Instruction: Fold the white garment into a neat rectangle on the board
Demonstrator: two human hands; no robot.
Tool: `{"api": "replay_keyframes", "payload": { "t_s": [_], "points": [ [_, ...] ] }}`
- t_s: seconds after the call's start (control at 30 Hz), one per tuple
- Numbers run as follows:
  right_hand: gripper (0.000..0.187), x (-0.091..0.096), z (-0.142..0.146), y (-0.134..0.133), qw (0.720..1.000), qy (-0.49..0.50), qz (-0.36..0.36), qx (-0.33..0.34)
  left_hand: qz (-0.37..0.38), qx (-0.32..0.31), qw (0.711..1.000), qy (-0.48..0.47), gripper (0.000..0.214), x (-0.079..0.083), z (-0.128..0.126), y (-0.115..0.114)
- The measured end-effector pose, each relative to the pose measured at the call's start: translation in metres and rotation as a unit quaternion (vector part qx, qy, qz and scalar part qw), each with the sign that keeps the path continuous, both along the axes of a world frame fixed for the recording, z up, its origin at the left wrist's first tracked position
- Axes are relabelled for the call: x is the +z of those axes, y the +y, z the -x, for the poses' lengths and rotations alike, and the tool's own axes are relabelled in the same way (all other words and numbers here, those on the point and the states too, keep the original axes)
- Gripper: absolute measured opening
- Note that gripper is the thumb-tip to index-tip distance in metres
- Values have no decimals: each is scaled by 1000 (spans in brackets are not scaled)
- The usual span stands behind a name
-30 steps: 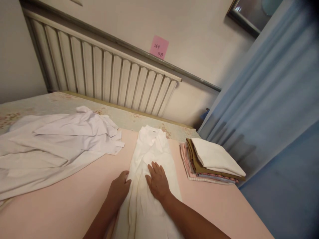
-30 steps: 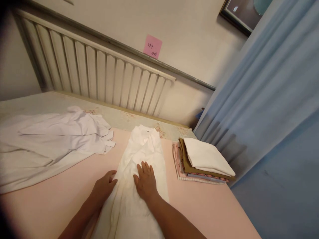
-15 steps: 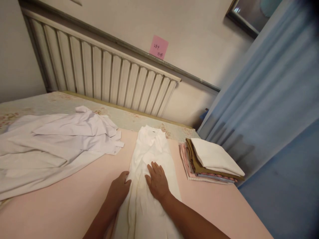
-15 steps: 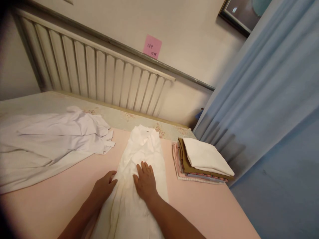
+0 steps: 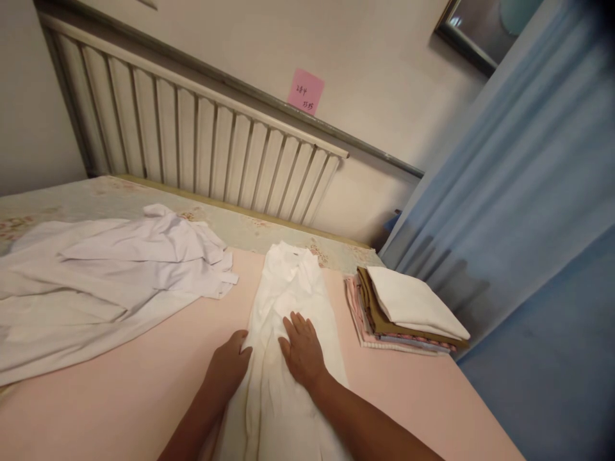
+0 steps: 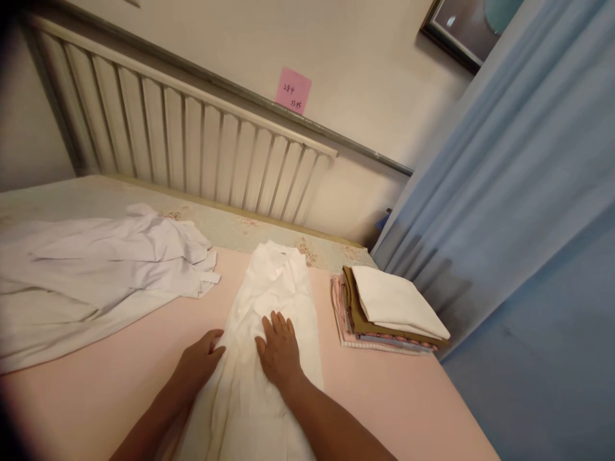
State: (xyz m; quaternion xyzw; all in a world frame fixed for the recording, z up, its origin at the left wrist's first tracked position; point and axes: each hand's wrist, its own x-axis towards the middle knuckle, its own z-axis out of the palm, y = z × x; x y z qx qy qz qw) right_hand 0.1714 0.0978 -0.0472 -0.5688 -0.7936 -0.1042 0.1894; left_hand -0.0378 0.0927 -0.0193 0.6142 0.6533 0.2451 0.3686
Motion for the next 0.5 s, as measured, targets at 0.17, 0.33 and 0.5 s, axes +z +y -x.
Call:
{"api": "replay_keyframes", "payload": {
  "t_s": [0.17, 0.33, 0.5],
  "points": [
    [43, 1, 0, -1, 1000, 1, -1, 0, -5, -3, 1000, 0, 42, 1, 0, -1],
    [43, -1, 0, 0, 1000, -5, -12, 0, -17, 7, 1000, -6, 40, 1, 0, -1],
    [43, -2, 0, 0, 1000, 6, -7, 4, -9, 6, 1000, -2, 41, 3, 0, -1]
  ]
}}
